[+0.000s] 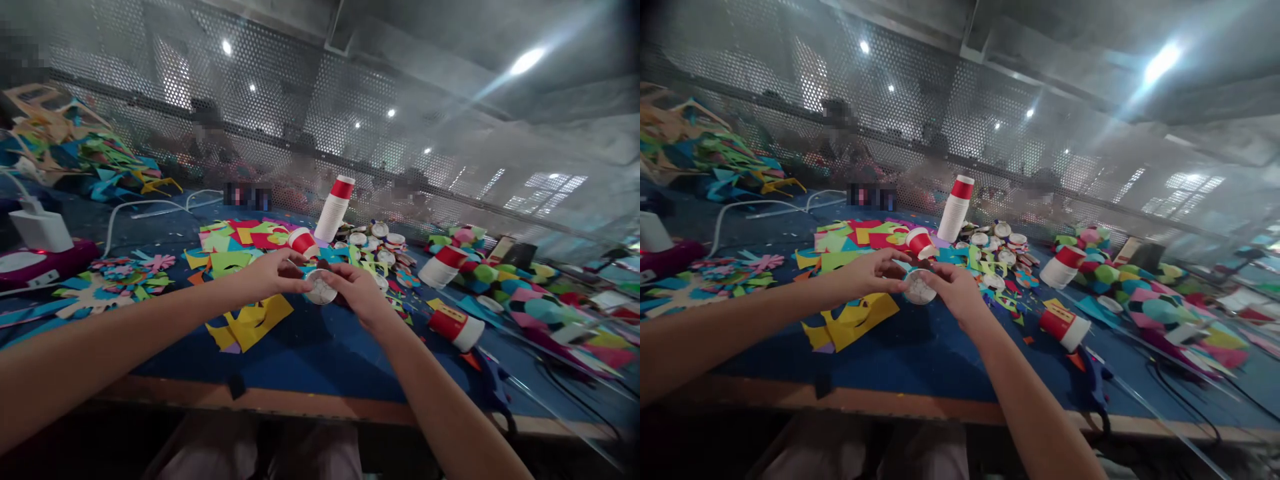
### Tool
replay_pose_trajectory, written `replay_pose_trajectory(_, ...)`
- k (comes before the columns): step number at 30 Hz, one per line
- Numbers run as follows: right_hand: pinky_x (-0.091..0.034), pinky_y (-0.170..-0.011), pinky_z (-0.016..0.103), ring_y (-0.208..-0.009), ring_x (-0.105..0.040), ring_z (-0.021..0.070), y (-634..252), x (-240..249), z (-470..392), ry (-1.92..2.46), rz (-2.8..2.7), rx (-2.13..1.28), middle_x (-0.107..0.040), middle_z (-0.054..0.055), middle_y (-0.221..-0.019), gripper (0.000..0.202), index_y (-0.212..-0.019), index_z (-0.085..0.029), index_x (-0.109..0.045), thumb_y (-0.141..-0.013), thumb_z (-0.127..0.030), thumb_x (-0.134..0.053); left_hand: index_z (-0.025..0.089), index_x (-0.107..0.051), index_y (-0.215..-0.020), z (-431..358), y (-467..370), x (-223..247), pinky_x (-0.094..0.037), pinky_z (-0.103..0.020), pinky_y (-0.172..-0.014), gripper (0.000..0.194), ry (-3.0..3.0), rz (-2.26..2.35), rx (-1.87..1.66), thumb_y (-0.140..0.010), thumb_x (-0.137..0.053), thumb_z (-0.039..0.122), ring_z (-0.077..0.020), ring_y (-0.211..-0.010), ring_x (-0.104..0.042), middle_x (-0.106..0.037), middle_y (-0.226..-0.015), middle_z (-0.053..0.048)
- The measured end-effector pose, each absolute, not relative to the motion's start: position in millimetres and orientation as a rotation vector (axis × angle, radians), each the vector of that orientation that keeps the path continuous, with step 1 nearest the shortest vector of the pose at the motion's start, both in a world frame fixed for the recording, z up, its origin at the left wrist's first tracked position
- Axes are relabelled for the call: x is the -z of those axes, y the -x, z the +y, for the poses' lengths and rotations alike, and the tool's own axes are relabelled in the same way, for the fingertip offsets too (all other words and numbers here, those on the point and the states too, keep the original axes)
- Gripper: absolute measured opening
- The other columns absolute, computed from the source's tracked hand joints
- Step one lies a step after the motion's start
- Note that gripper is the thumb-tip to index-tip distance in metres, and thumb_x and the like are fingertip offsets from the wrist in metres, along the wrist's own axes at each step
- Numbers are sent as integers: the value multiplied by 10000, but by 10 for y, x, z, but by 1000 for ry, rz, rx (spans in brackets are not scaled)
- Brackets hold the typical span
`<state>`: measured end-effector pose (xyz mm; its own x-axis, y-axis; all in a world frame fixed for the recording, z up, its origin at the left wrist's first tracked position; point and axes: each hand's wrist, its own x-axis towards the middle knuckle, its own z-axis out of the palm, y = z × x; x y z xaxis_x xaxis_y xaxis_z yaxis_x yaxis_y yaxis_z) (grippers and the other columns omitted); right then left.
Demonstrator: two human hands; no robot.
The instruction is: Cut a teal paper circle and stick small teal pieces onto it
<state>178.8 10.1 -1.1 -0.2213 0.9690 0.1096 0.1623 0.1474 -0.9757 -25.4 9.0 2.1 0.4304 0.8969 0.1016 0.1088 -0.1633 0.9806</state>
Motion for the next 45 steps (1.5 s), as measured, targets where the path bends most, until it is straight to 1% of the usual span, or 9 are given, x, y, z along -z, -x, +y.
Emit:
replay_pose_trajectory(7, -463, -655, 304, -855, -618, 225, -2225, -293, -54, 1168, -1540, -857, -679, 69, -965, 624, -1134, -190, -660, -683, -614, -741, 156, -555, -1173, 87, 231, -87, -468, -296, -775, 557, -1563, 1019, -834, -684, -775, 307, -195, -877, -650, -686, -894, -42)
replay_pose_trajectory(9, -494, -684, 347, -932, -637, 263, -2551, -450, -81, 1134, -1516, -825, -675, 115, -1077, 655, -1205, -197, -611, -825, -721, -510, 171, -552, -1169, 60, 259, -90, -471, -299, -753, 580, -1496, 1060, -737, -675, -791, 359, -193, -858, -649, -691, -927, -48)
replay_pose_trajectory(11, -496, -703, 381, -938, -642, 285, -2839, -542, -106, 1296, -1710, -375, -683, 135, -1045, 591, -1230, -193, -599, -922, -655, -397, 178, -542, -1144, 11, 231, -74, -484, -302, -741, 580, -1437, 1038, -642, -667, -799, 382, -186, -831, -654, -702, -955, -57)
replay_pose_trajectory(14, -449, -857, 470, -1055, -581, 368, -3070, -514, -130, 1483, -1989, 208, -685, 169, -984, 370, -1040, -175, -695, -887, -498, -600, 181, -525, -1122, -71, 76, -25, -494, -287, -701, 562, -1428, 971, -572, -669, -793, 377, -169, -775, -650, -706, -896, -38)
replay_pose_trajectory(19, -450, -895, 424, -1001, -612, 326, -3083, -290, -118, 1515, -2561, 559, -704, 146, -1012, 240, -1034, -135, -720, -910, -318, -627, 175, -537, -1109, -101, -142, 35, -479, -290, -645, 551, -1660, 956, -640, -658, -774, 386, -196, -744, -630, -626, -763, 8)
replay_pose_trajectory(23, -447, -901, 400, -989, -611, 307, -3084, -201, -83, 1572, -2564, 612, -708, 142, -1006, 242, -1036, -123, -723, -942, -316, -611, 217, -572, -1179, -127, -50, 44, -460, -310, -769, 476, -2236, 1002, -889, -769, -741, 388, -212, -878, -642, -671, -936, -20)
replay_pose_trajectory(30, -424, -944, 407, -1050, -591, 316, -3076, -79, 177, 1671, -2605, 544, -690, 161, -1049, 256, -1086, -100, -727, -922, -276, -640, 230, -634, -1171, -394, -28, 98, -449, -361, -817, 316, -2897, 954, -440, -888, -664, 368, -295, -1025, -652, -699, -1104, -70)
replay_pose_trajectory(34, -428, -922, 378, -1030, -604, 304, -3052, -5, 351, 1678, -2622, 464, -692, 155, -1038, 257, -1054, -111, -739, -888, -301, -686, 251, -673, -1114, -483, -34, 93, -438, -356, -805, 436, -2855, 905, -407, -823, -672, 576, -287, -960, -661, -716, -1061, -56)
replay_pose_trajectory(45, -467, -889, 388, -1022, -627, 324, -2383, 3, 906, 1570, -2566, 120, -700, 146, -1057, 338, -1044, -145, -746, -826, -404, -750, 259, -710, -957, 56, 504, -138, -430, -272, -718, 325, -2371, 1369, -703, -842, -545, 515, -222, -866, -660, -746, -978, -22)
